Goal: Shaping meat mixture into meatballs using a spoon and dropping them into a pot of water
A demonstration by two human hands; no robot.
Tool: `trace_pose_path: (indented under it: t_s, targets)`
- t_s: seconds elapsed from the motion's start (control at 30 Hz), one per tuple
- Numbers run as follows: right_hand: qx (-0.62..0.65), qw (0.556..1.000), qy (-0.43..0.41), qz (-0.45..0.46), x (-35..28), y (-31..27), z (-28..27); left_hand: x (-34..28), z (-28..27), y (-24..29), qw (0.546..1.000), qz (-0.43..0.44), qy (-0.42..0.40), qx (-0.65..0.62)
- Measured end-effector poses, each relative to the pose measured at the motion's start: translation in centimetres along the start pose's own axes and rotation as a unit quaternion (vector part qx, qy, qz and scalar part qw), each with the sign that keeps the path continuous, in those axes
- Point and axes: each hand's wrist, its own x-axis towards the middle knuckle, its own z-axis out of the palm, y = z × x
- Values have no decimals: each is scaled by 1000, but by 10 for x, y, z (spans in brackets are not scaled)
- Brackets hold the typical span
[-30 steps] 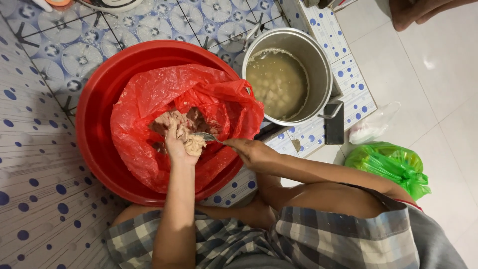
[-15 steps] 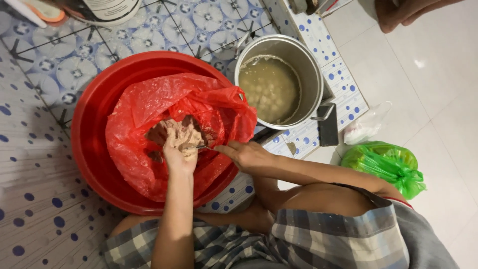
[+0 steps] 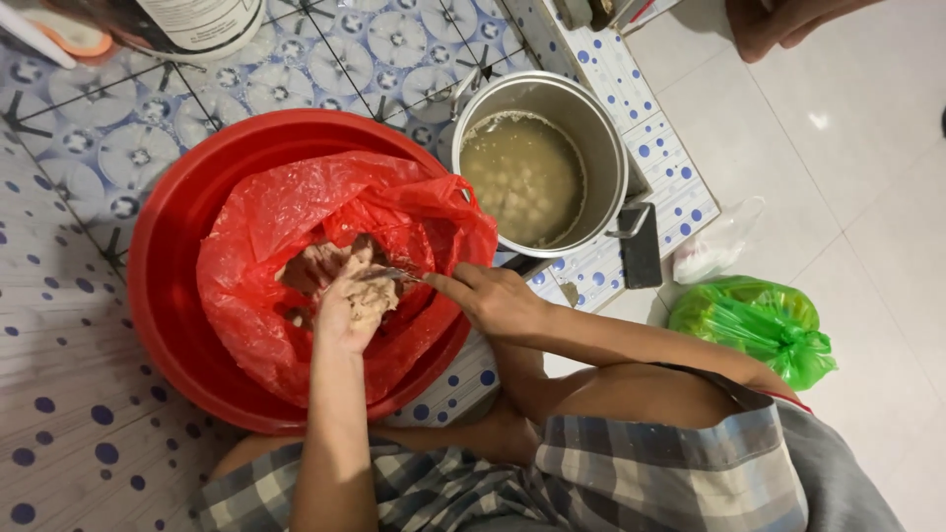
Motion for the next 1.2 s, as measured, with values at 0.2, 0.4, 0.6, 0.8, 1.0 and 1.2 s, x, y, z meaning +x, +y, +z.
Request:
trace_pose_path:
  t_s: [0.2,0.4,0.6,0.8,1.0,1.2]
  targets:
    - [9,999,17,-31,-2,3,7,40,-38,-10,998,-13,2,57]
    - [-4,998,-15,-55,7,-1,-8,32,-36,-12,999,-5,-8,41]
    - [29,999,-5,28,-9,7,0,-33,23,34,996,72,-37,-23]
    - [317,903,-62,283,-13,-2,12,-18,8,25,986,71,-50,-140]
    - [362,853,-126,355,-13,-18,26,-8,14,10,984,104,117,-85]
    - [338,877,-154,306,2,-29,15,-53,44,12,967,152,50,-200]
